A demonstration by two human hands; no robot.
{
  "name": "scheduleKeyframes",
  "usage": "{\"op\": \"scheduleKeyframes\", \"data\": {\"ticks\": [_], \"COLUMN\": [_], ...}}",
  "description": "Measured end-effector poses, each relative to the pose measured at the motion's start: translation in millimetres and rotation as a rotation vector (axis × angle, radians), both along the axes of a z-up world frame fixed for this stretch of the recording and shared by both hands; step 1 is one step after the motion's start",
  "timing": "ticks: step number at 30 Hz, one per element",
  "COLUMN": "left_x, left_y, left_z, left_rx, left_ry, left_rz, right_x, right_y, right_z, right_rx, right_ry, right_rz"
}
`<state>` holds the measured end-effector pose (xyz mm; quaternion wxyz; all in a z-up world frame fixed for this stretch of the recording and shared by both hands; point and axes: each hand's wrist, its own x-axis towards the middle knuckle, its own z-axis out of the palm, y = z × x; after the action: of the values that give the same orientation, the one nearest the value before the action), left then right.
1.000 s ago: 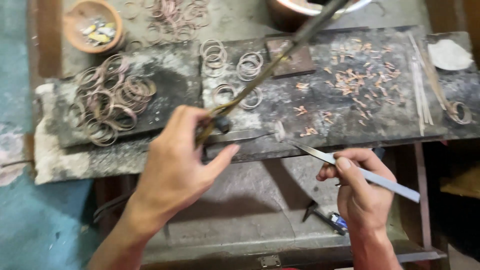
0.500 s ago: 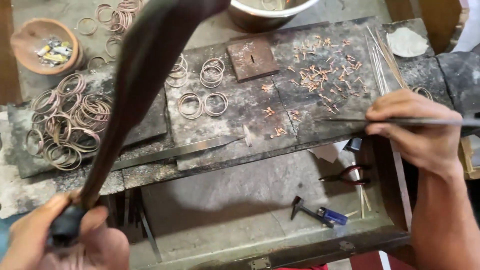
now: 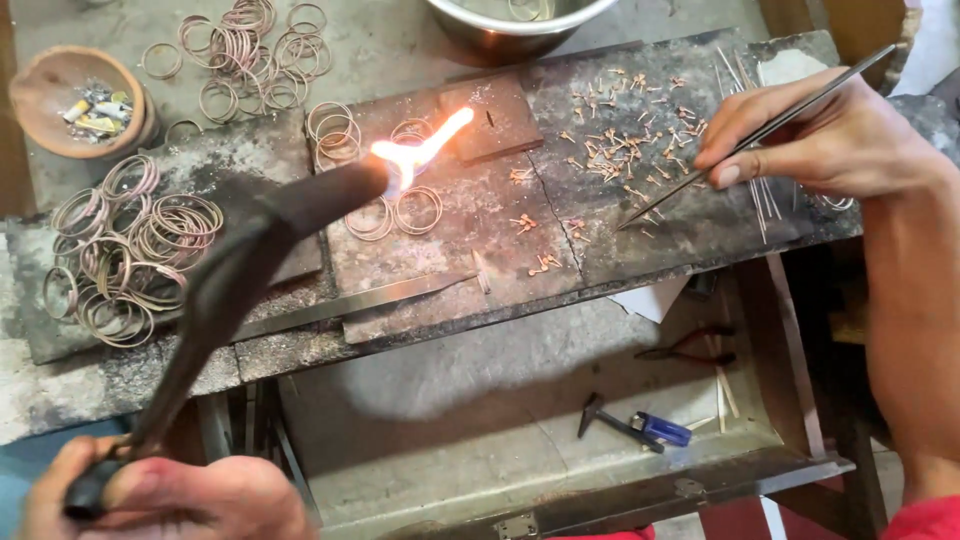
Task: Using a blowtorch and tweezers to heat and solder metal rings on a jewelry workbench.
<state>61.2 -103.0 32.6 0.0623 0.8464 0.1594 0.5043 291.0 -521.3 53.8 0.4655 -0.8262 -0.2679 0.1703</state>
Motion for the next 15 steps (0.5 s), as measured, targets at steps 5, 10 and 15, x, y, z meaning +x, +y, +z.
{"op": "scheduleKeyframes", "data": {"ticks": [5, 10, 15], "left_x": [2.1, -1.2, -9.7], "left_y": [1.4, 7.5, 22.3], "left_z": [5.6, 8.4, 13.0], "left_rx": [-0.008, -0.024, -0.017], "left_ry": [0.006, 0.016, 0.032], "left_rz": [-0.019, -0.008, 0.021], "right_x": [6.3, -27.8, -93.9], "right_y": [-3.3, 5.9, 53.1], "right_z": [-1.7, 25.8, 17.5], "right_rx": [0.111, 0.132, 0.143], "right_ry": [-0.001, -0.224, -0.377], "right_rz": [0.121, 0.192, -0.005]}}
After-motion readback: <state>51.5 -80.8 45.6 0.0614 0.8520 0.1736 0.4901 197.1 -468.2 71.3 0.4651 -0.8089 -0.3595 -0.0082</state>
